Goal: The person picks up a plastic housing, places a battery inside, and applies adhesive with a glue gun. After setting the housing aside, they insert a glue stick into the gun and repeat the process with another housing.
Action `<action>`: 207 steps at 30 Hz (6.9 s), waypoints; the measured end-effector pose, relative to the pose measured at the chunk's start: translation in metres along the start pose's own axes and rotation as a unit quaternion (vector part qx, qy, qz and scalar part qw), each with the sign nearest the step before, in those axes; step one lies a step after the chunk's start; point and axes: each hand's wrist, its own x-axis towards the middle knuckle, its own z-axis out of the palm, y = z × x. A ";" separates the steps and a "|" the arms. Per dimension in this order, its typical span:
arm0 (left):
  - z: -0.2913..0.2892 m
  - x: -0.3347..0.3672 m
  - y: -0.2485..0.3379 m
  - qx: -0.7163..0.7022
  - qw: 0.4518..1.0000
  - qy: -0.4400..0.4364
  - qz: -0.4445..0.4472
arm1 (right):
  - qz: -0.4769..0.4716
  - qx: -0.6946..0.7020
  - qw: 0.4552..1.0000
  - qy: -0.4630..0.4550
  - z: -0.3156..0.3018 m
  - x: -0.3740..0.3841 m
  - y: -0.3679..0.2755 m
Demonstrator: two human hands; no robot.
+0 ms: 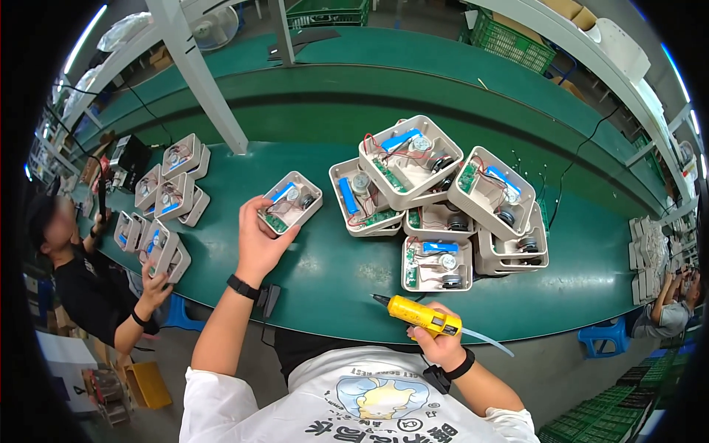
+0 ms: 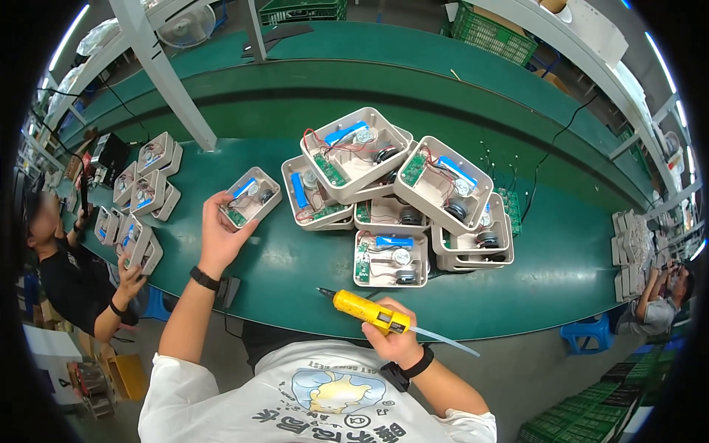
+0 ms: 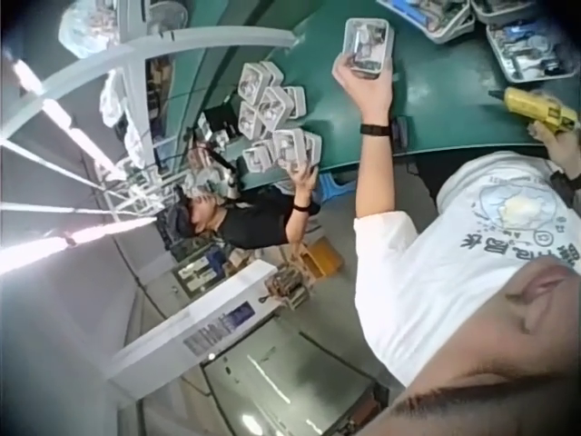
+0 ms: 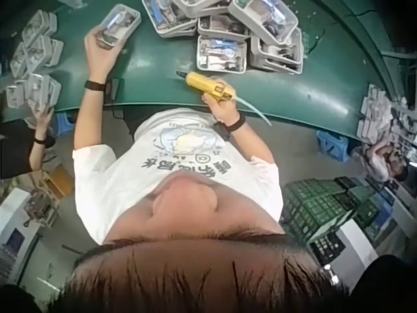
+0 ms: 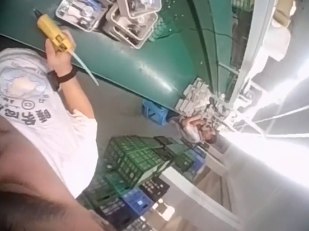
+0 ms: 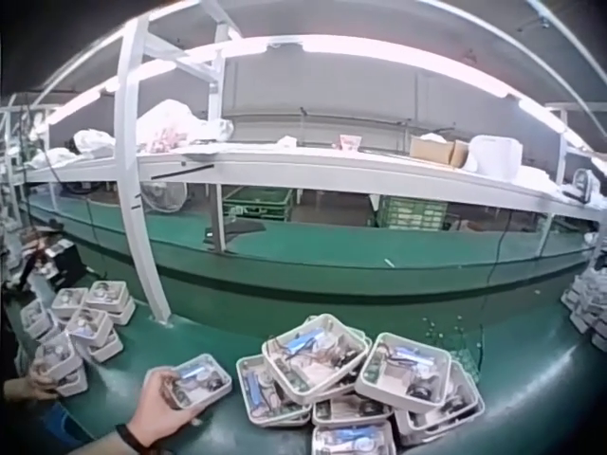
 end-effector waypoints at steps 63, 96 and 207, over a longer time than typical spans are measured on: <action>-0.015 -0.072 0.085 0.285 0.898 -0.271 0.196 | 0.033 0.019 0.997 0.069 0.017 0.001 -0.018; 0.028 -0.130 0.027 -0.307 0.943 -0.020 -0.124 | 0.026 -0.233 0.945 -0.226 0.090 0.092 -0.089; -0.018 -0.115 0.041 0.075 0.984 -0.149 0.063 | 0.025 -0.183 0.960 -0.211 0.058 0.069 -0.075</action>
